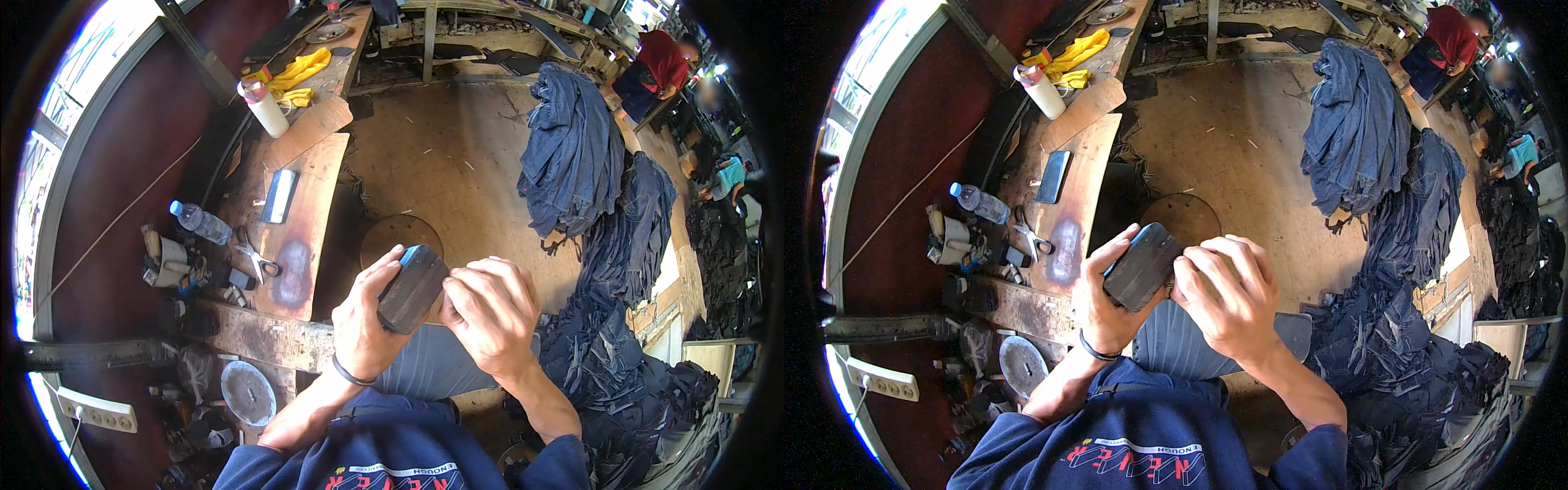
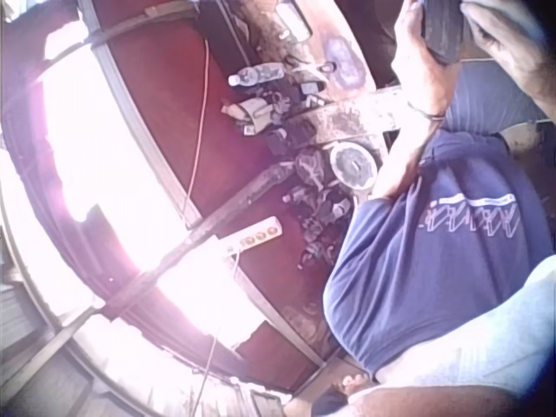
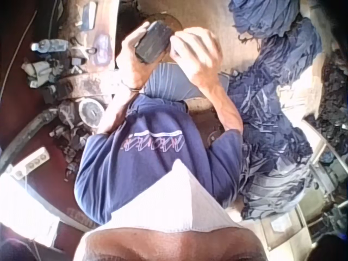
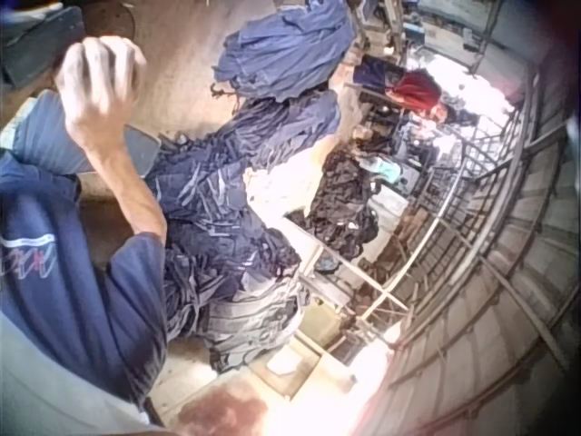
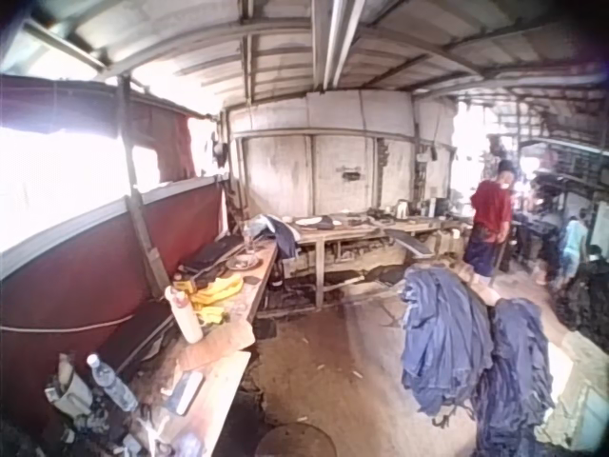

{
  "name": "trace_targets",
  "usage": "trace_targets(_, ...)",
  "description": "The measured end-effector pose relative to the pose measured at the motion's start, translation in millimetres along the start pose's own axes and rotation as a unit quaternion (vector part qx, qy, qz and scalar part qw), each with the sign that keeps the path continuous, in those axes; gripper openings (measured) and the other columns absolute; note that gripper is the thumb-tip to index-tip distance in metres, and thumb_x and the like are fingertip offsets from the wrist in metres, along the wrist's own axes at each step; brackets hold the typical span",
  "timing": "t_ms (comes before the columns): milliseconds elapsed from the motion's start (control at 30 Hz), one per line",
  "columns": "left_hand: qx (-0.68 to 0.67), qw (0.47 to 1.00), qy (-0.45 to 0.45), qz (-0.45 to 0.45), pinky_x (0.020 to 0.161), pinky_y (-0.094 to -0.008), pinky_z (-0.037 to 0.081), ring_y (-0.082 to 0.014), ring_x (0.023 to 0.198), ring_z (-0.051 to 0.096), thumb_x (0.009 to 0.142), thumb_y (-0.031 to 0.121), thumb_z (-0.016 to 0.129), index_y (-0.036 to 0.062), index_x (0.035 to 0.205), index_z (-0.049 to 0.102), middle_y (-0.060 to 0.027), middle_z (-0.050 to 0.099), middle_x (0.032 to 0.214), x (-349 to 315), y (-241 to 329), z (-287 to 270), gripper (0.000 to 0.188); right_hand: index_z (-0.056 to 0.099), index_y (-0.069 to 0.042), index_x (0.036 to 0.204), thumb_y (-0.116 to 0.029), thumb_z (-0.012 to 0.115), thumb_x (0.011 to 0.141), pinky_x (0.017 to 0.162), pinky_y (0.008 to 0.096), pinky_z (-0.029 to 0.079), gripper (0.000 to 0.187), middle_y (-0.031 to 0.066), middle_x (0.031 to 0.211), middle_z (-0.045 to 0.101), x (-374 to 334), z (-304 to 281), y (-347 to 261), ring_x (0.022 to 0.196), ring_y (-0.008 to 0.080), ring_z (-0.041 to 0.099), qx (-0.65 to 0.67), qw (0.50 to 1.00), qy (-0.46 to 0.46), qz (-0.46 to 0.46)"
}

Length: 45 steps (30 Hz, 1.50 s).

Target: The person smooths a dark rectangular fabric piece on a wooden workbench using a red-handled tool, then picks up a blue rectangular block and rubs its edges and corners repeatedly. The person continues to rub the block's surfaces while other workers move in the background.

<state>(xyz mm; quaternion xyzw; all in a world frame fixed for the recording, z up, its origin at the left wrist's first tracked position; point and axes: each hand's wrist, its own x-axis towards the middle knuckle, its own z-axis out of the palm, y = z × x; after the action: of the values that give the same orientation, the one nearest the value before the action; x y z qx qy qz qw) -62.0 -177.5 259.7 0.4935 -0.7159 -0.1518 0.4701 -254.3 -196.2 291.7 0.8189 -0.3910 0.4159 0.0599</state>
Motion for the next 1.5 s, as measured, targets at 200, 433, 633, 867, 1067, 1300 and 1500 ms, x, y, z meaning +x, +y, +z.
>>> trace_targets(200,0.022,1.0,0.001,0.023,0.102,-0.0429,0.057,-0.0386,0.123,0.069,0.074,0.006,0.094,0.0018,0.133,0.051,-0.0253,0.065,0.141,-1.2,-0.2,1.5,0.073,0.068,-0.007,0.096,-0.004,0.081,0.07,0.077,0.042,0.055,0.029,0.0053,0.092,0.068,-1.6,8.5,4.6,0.087,0.0271,0.067,0.04,0.999,0.0,0.036)
trace_targets(433,0.008,0.998,0.045,0.034,0.092,-0.0394,0.064,-0.0376,0.116,0.074,0.073,0.002,0.089,0.0021,0.129,0.056,-0.0228,0.066,0.141,-1.5,-0.5,5.6,0.065,0.068,-0.004,0.095,-0.001,0.078,0.076,0.074,0.0396,0.056,0.022,0.0099,0.091,0.071,-7.0,11.9,4.4,0.084,0.0292,0.068,0.182,0.976,0.02,0.12)
trace_targets(633,-0.002,1.0,0.023,0.005,0.104,-0.0441,0.057,-0.0383,0.126,0.068,0.071,0.006,0.096,0.0035,0.134,0.049,-0.0282,0.063,0.141,1.9,-1.7,3.6,0.078,0.073,0.0,0.104,0.001,0.08,0.084,0.075,0.0372,0.057,0.021,0.0133,0.097,0.074,-11.9,14.5,-9.4,0.085,0.0278,0.07,0.233,0.945,0.056,0.222)
trace_targets(867,0.016,0.997,0.055,0.049,0.09,-0.0391,0.064,-0.0373,0.114,0.075,0.076,0.004,0.09,0.002,0.13,0.057,-0.0243,0.067,0.139,9.1,-0.3,6.7,0.063,0.071,0.0,0.106,0.004,0.08,0.084,0.071,0.0379,0.056,0.024,0.0115,0.094,0.073,-12.6,19.1,-4.1,0.081,0.0284,0.069,0.094,0.987,0.058,0.113)
trace_targets(1067,0.02,0.998,0.048,0.048,0.088,-0.0384,0.064,-0.0366,0.113,0.075,0.076,0.005,0.09,0.0026,0.129,0.058,-0.0229,0.068,0.138,8.5,-3.1,7.9,0.061,0.063,-0.002,0.103,0.005,0.076,0.085,0.067,0.0394,0.052,0.024,0.0107,0.091,0.066,-13.4,25.1,-4.4,0.079,0.0292,0.064,0.113,0.986,0.036,0.118)
trace_targets(1300,0.017,0.995,0.071,0.061,0.088,-0.0383,0.064,-0.0366,0.112,0.076,0.078,0.006,0.089,0.0035,0.129,0.058,-0.023,0.068,0.138,11.5,-8.1,9.2,0.06,0.061,-0.001,0.102,0.004,0.074,0.087,0.067,0.0382,0.051,0.02,0.0107,0.091,0.065,-16.3,25.6,-8.2,0.078,0.0281,0.064,0.197,0.972,0.042,0.121)
trace_targets(1500,-0.011,0.993,0.092,0.066,0.09,-0.0388,0.064,-0.0366,0.113,0.076,0.08,0.01,0.091,0.0032,0.129,0.058,-0.0241,0.068,0.138,12.7,-9.3,13.4,0.06,0.062,-0.002,0.101,0.003,0.074,0.088,0.067,0.0386,0.052,0.019,0.0108,0.09,0.066,-15.3,24.4,-16.1,0.078,0.0287,0.064,0.2,0.971,0.055,0.12)
